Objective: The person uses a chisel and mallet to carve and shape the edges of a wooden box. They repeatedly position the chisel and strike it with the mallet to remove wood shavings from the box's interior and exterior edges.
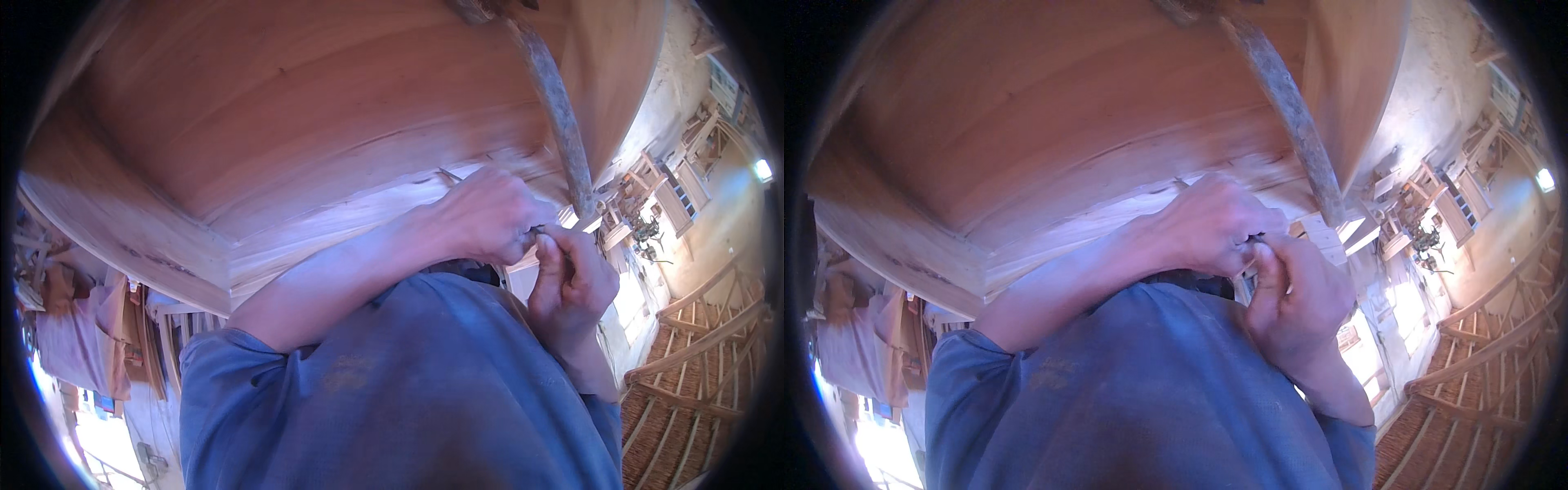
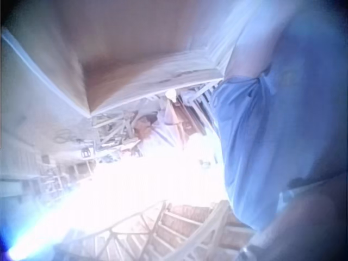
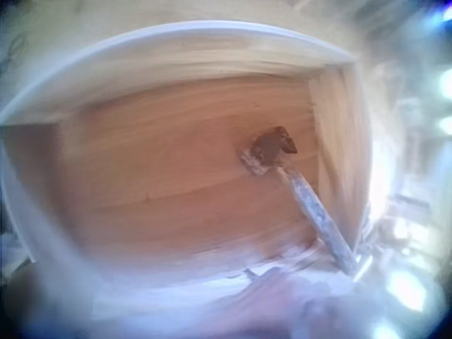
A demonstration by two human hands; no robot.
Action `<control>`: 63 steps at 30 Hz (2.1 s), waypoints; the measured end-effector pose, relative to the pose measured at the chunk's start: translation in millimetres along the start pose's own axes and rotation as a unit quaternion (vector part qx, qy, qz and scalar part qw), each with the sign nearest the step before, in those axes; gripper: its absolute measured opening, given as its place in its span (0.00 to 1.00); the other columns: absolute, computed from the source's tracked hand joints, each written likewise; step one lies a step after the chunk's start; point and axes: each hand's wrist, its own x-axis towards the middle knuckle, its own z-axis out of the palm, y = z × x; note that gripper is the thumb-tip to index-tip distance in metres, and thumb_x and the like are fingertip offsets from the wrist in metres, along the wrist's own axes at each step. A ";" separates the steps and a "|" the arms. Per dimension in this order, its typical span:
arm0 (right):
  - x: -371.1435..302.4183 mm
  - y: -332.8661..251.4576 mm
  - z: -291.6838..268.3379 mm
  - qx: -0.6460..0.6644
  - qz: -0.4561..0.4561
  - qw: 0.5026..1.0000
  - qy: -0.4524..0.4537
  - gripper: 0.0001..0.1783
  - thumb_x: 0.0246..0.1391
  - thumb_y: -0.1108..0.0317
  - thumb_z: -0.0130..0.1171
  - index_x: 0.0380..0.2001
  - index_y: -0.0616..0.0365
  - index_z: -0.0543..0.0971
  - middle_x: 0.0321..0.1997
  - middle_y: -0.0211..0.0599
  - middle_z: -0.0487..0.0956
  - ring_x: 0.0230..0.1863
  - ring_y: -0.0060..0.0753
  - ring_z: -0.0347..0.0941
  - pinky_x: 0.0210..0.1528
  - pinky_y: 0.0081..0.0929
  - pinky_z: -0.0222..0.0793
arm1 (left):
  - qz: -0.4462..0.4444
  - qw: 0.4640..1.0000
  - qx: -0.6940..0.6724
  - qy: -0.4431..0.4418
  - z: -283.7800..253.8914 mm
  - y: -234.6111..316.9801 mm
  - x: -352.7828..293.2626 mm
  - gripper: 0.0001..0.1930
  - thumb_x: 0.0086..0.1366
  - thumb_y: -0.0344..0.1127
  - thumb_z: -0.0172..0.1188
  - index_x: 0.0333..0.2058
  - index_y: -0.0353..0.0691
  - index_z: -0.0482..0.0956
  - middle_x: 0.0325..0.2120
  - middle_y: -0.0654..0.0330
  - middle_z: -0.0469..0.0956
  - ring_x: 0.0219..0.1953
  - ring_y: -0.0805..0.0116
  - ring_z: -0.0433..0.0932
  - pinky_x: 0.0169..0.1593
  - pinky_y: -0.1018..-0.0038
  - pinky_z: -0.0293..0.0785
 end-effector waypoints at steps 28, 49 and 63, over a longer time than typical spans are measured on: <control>6.0 48.7 -0.8 0.076 -0.080 0.993 -0.046 0.06 0.55 0.78 0.64 0.37 0.62 0.82 0.26 0.42 0.78 0.26 0.45 0.77 0.28 0.35 0.69 | -0.033 0.993 -0.014 0.113 8.5 -7.8 -2.5 0.09 0.51 0.36 0.64 0.24 0.36 0.77 0.23 0.45 0.78 0.29 0.38 0.76 0.34 0.49 0.70; -0.1 33.8 -8.4 0.023 -0.182 0.980 -0.078 0.13 0.46 0.76 0.63 0.38 0.67 0.80 0.25 0.43 0.78 0.21 0.37 0.75 0.22 0.32 0.66 | -0.046 0.996 -0.067 0.042 -2.4 13.1 -22.8 0.10 0.49 0.34 0.65 0.24 0.38 0.73 0.22 0.50 0.74 0.30 0.44 0.75 0.36 0.53 0.70; 67.4 47.1 -47.3 0.232 0.091 0.966 0.073 0.15 0.59 0.80 0.55 0.48 0.66 0.83 0.44 0.36 0.84 0.45 0.25 0.79 0.51 0.24 0.73 | -0.181 0.973 0.141 -0.026 -42.8 0.0 -48.8 0.15 0.57 0.27 0.57 0.45 0.41 0.80 0.39 0.47 0.83 0.45 0.41 0.80 0.47 0.50 0.76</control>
